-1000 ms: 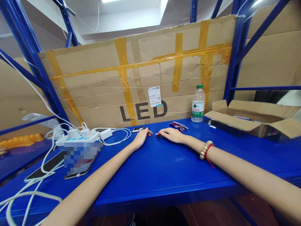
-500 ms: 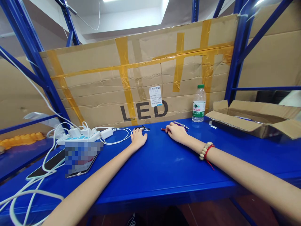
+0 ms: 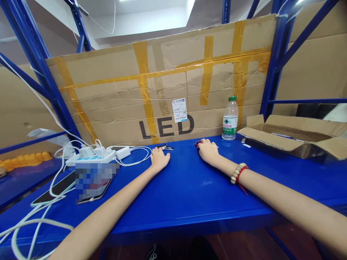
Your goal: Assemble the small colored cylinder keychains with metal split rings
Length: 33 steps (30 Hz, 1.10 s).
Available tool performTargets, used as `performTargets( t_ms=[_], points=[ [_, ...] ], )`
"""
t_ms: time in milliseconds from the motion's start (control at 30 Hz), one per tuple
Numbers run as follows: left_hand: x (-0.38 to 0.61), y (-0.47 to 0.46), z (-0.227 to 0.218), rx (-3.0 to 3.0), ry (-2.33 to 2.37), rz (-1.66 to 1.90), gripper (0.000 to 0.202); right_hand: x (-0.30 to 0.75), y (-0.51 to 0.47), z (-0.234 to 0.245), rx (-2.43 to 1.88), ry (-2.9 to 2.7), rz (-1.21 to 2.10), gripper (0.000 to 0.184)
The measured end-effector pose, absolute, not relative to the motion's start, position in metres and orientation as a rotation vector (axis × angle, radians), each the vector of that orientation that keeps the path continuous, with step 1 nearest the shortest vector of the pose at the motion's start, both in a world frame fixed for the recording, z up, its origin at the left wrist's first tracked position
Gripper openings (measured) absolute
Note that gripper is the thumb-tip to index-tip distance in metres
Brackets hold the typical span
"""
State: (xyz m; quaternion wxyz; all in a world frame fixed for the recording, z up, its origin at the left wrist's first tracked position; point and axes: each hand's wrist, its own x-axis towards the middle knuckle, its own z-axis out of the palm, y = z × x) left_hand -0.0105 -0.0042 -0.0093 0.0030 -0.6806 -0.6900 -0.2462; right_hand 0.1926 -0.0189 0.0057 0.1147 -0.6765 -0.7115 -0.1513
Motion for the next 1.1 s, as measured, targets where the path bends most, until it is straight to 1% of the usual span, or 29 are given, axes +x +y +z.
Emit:
performTargets(
  t_ms=[233, 333, 400, 500, 633, 767, 900, 1100],
  points=[
    [-0.010, -0.006, -0.008, -2.125, -2.210, -0.721, 0.053, 0.195, -0.018, 0.003, -1.967, -2.113, -0.570, 0.029],
    [-0.009, -0.008, -0.007, -2.110, -2.242, -0.691, 0.058, 0.195, -0.019, 0.003, -1.854, -2.150, -0.603, 0.028],
    [-0.009, -0.008, -0.007, -2.115, -2.248, -0.681, 0.057, 0.194, -0.019, 0.004, -1.734, -2.196, -0.596, 0.025],
    [-0.008, -0.008, -0.006, -2.102, -2.276, -0.690, 0.055, 0.190, -0.019, 0.003, -1.566, -2.276, -0.507, 0.023],
    [-0.009, -0.007, -0.004, -2.073, -2.356, -0.665, 0.061, 0.191, -0.015, -0.001, -1.434, -2.376, -0.316, 0.024],
    [-0.009, -0.008, -0.005, -2.140, -2.328, -0.614, 0.063, 0.197, -0.005, -0.007, -1.299, -2.411, -0.184, 0.025],
    [-0.009, -0.009, -0.007, -2.158, -2.245, -0.605, 0.062, 0.200, 0.001, -0.010, -1.278, -2.402, -0.118, 0.025],
    [-0.008, -0.010, -0.007, -2.163, -2.186, -0.551, 0.058, 0.200, -0.001, -0.007, -1.313, -2.403, -0.114, 0.025]
  ],
)
